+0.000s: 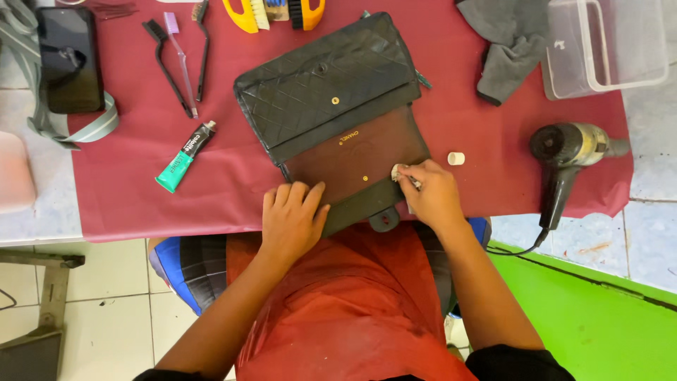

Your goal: The person cleans a black quilted handbag by wiping its exterior and interior with a cloth. They apply a substance from a tube onto the cloth and continue wiping the bag's surfaces. Finally, they use a hairdryer to dry the handbag.

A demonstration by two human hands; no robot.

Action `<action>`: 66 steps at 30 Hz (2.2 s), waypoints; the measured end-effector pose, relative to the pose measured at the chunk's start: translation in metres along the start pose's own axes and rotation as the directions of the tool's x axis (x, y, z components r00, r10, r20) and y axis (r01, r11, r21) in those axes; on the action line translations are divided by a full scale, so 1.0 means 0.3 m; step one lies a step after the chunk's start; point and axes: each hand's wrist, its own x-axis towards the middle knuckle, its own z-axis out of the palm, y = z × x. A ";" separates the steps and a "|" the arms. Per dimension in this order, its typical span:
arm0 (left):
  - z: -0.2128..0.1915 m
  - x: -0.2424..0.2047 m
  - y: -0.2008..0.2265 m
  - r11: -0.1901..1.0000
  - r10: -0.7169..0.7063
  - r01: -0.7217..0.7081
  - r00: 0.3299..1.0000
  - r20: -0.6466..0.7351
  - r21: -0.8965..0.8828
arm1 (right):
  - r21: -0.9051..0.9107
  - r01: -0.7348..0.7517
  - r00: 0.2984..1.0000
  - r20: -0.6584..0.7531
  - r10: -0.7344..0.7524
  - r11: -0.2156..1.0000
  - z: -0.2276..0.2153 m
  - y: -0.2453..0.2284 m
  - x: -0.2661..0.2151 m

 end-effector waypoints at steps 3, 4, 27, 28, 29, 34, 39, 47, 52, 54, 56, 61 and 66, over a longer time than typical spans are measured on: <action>-0.021 0.131 0.063 0.995 0.104 -0.102 0.984 0.146 -0.019 | 0.225 -0.028 0.999 -0.034 0.037 0.974 0.005 0.008 -0.059; 0.004 0.176 0.089 0.992 0.122 -0.121 0.982 0.143 -0.020 | 0.226 -0.034 0.998 -0.050 0.046 0.974 0.013 0.033 -0.081; 0.044 0.021 0.231 0.758 0.481 -0.290 0.854 0.200 -0.584 | 0.856 0.075 0.988 0.008 0.157 -0.511 0.050 0.302 -0.175; 0.023 -0.005 0.195 0.763 0.469 -0.280 0.860 0.201 -0.582 | 0.857 0.061 0.989 0.018 0.149 -0.512 0.055 0.312 -0.179; 0.001 -0.034 0.156 0.733 0.419 -0.251 0.899 0.129 -0.632 | 0.863 0.060 0.987 0.022 0.157 -0.502 0.060 0.318 -0.182; -0.072 -0.142 -0.065 0.831 0.185 -0.191 0.981 -0.063 -0.522 | 0.868 -0.010 0.991 0.074 0.109 -0.496 0.074 0.351 -0.175; -0.117 -0.073 -0.171 0.982 0.088 -0.119 0.975 -0.203 -0.146 | 0.872 -0.059 0.979 0.146 0.143 -0.486 0.058 0.358 -0.169; -0.014 0.104 -0.137 0.821 -0.368 0.210 0.906 -0.210 -0.531 | 0.890 -0.086 0.976 0.166 0.143 -0.447 0.032 0.314 -0.163; 0.039 0.148 -0.193 0.670 -0.592 0.380 0.792 -0.150 -0.638 | 0.883 -0.076 0.972 0.170 0.165 -0.464 0.029 0.300 -0.155; 0.045 0.155 -0.198 0.591 -0.648 0.455 0.760 -0.055 -0.666 | 0.881 -0.079 0.970 0.176 0.168 -0.466 0.035 0.314 -0.156; 0.054 0.168 -0.207 0.560 -0.673 0.496 0.739 -0.016 -0.664 | 0.882 -0.085 0.972 0.176 0.157 -0.463 0.039 0.328 -0.161; 0.117 0.187 -0.270 0.442 -0.731 0.598 0.672 0.117 -0.668 | 0.878 -0.097 0.976 0.177 0.130 -0.468 0.043 0.341 -0.168; 0.192 0.219 -0.353 0.130 -0.777 0.576 0.565 0.278 -0.807 | 0.875 -0.084 0.981 0.157 0.115 -0.478 0.051 0.354 -0.169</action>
